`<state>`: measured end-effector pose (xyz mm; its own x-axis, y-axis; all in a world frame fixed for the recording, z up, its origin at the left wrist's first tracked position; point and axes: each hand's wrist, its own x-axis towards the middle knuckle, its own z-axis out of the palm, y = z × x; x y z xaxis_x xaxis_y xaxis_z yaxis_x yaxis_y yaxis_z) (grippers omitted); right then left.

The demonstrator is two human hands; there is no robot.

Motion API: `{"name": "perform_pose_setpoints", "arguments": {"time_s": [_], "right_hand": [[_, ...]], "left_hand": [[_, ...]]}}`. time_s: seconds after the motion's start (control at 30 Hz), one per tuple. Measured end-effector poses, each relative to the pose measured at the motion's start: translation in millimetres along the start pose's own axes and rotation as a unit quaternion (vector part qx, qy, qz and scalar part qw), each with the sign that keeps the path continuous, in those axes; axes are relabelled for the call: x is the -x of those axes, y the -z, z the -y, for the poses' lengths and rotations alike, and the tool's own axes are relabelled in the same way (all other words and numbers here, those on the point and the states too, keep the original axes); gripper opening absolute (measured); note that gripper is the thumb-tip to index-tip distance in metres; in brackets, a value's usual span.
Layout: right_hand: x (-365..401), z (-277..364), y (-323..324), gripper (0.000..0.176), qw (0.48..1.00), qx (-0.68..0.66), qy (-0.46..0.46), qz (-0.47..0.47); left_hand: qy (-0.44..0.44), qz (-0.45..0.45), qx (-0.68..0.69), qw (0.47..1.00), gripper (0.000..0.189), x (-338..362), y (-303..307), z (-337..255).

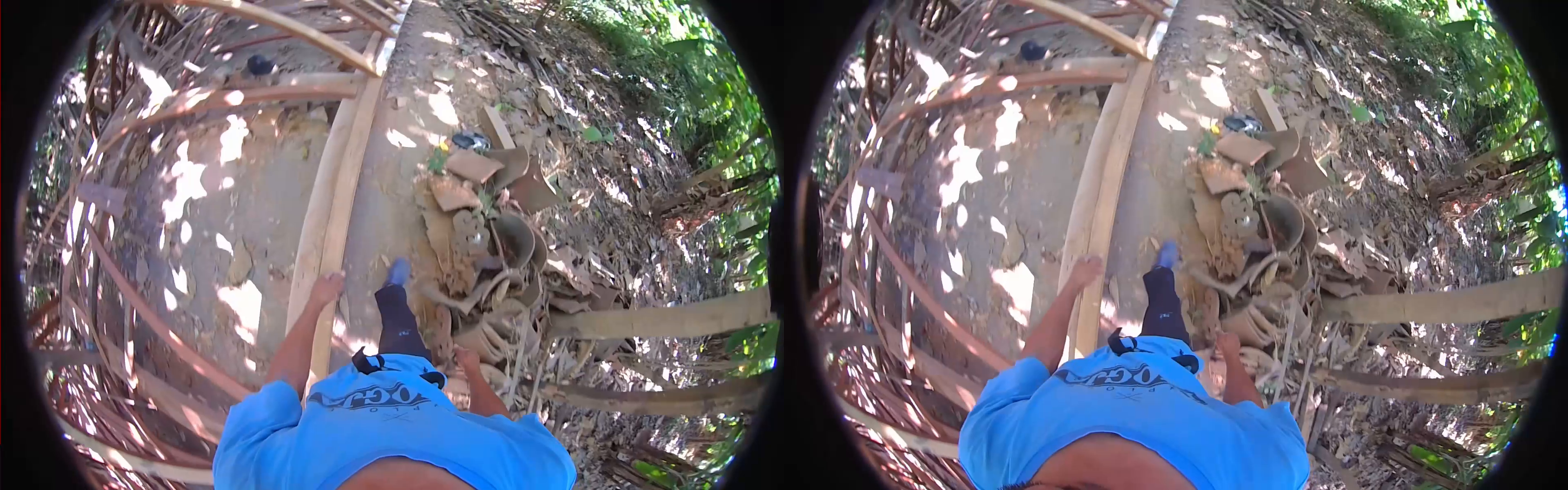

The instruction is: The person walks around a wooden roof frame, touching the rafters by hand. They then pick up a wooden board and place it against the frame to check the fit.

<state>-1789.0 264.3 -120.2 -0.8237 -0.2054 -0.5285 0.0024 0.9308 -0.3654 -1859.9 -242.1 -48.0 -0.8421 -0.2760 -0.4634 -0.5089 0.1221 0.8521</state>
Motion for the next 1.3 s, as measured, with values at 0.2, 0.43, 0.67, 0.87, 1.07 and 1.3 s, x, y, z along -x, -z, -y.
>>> {"name": "perform_pose_setpoints", "arguments": {"time_s": [0.2, 0.43, 0.67, 0.87, 1.07, 1.3], "right_hand": [[-221, 21, 92, 0.021, 0.955, 0.167, 0.228, -0.095], [-467, 164, 352, 0.031, 0.989, -0.127, -0.032, -0.071], [-685, 232, 486, 0.036, 0.969, -0.199, -0.067, -0.130], [-788, 170, 455, 0.035, 0.997, 0.038, 0.072, -0.006], [-859, 252, 550, 0.027, 0.813, -0.533, -0.234, 0.006], [-1082, 262, 686, 0.025, 0.854, -0.466, -0.231, 0.020]], "left_hand": [[0.269, 0.171, -0.216, 0.923, 0.034, -112, 26, 47], [0.210, -0.003, -0.074, 0.975, 0.032, -265, 64, -33], [0.297, 0.047, -0.083, 0.950, 0.030, -531, 52, -177], [-0.170, 0.059, -0.482, 0.858, 0.029, -845, 29, -329], [-0.020, 0.140, -0.208, 0.968, 0.036, -1005, -28, -663], [-0.127, 0.040, -0.213, 0.968, 0.043, -1167, -76, -696]]}}
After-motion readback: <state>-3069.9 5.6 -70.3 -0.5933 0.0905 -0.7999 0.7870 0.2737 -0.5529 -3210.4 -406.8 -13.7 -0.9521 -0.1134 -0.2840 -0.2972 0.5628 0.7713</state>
